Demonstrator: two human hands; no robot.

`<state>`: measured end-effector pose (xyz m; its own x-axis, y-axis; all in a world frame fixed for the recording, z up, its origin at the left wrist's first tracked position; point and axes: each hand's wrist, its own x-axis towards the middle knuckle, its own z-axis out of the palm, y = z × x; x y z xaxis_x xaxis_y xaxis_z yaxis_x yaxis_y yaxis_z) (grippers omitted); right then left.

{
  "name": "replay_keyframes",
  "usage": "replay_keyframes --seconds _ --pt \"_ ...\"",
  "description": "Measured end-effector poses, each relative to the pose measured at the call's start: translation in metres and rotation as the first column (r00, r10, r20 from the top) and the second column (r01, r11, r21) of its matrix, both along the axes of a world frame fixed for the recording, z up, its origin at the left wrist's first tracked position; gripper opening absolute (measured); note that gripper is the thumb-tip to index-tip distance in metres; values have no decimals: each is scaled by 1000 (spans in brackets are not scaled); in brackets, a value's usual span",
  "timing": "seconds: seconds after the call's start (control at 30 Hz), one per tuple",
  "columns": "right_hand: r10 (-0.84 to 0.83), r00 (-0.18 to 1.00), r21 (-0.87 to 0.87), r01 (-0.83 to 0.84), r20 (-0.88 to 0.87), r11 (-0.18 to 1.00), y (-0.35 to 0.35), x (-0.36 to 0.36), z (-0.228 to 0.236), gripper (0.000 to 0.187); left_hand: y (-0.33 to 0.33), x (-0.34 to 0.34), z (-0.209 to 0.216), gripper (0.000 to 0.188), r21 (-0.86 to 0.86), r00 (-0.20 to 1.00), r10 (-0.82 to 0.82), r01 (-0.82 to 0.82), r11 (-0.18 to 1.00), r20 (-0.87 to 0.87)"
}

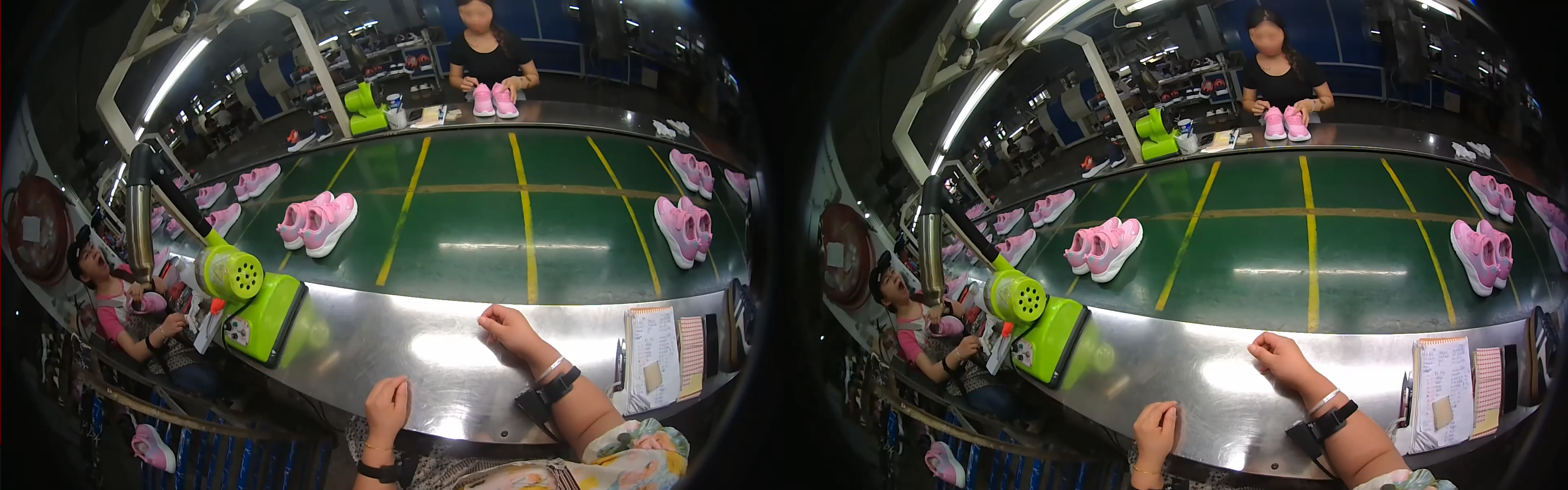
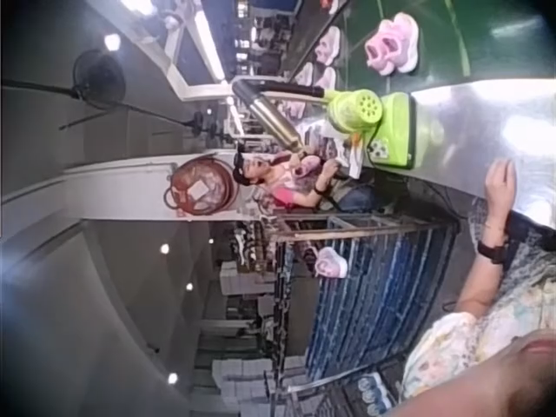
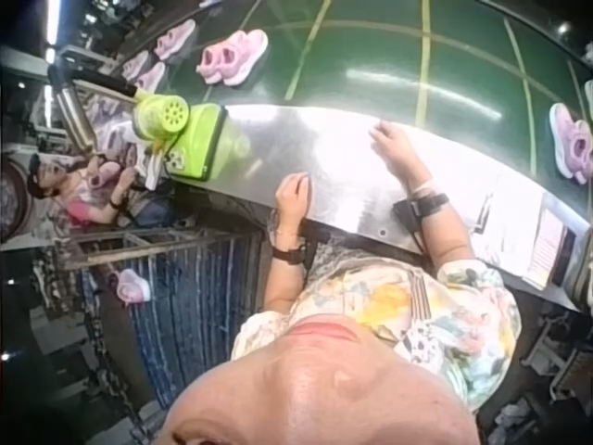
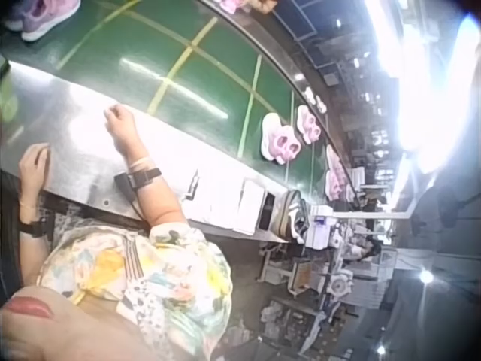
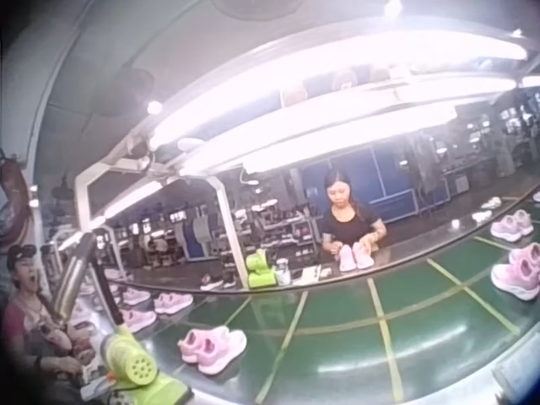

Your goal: Inspecting pink and white shoes on a conveyor belt in a manufacturing facility.

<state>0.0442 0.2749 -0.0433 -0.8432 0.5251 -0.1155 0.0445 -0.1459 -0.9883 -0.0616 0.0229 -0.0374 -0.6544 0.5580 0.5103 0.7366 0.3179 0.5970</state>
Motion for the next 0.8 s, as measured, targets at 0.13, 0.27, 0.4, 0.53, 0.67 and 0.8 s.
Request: replay_keyframes --seconds 0.13,0.27,0.4,0.53,0.67,0.8 --pt "-1 1000 -2 1 -4 1000 -1 -1 0 18 -1 -2 1 9 2 1000 -7 7 1000 0" --pt "-2 1000 30 1 19 1000 1 -1 0 18 1 -1 0 9 1 1000 -3 3 1000 11" --pt "4 1000 36 -5 17 999 0 0 1 18 0 1 -1 9 16 1000 0 0 1000 30" --pt "6 1000 39 -7 18 999 1 0 2 18 2 2 3 9 1 999 5 -5 1000 35" --pt "8 1000 36 -8 14 999 1 -1 1 17 1 0 -1 9 -2 999 7 -7 1000 32" --pt "9 1000 34 -9 14 999 0 -2 -1 17 1 -1 -1 8 14 1000 4 -5 1000 21"
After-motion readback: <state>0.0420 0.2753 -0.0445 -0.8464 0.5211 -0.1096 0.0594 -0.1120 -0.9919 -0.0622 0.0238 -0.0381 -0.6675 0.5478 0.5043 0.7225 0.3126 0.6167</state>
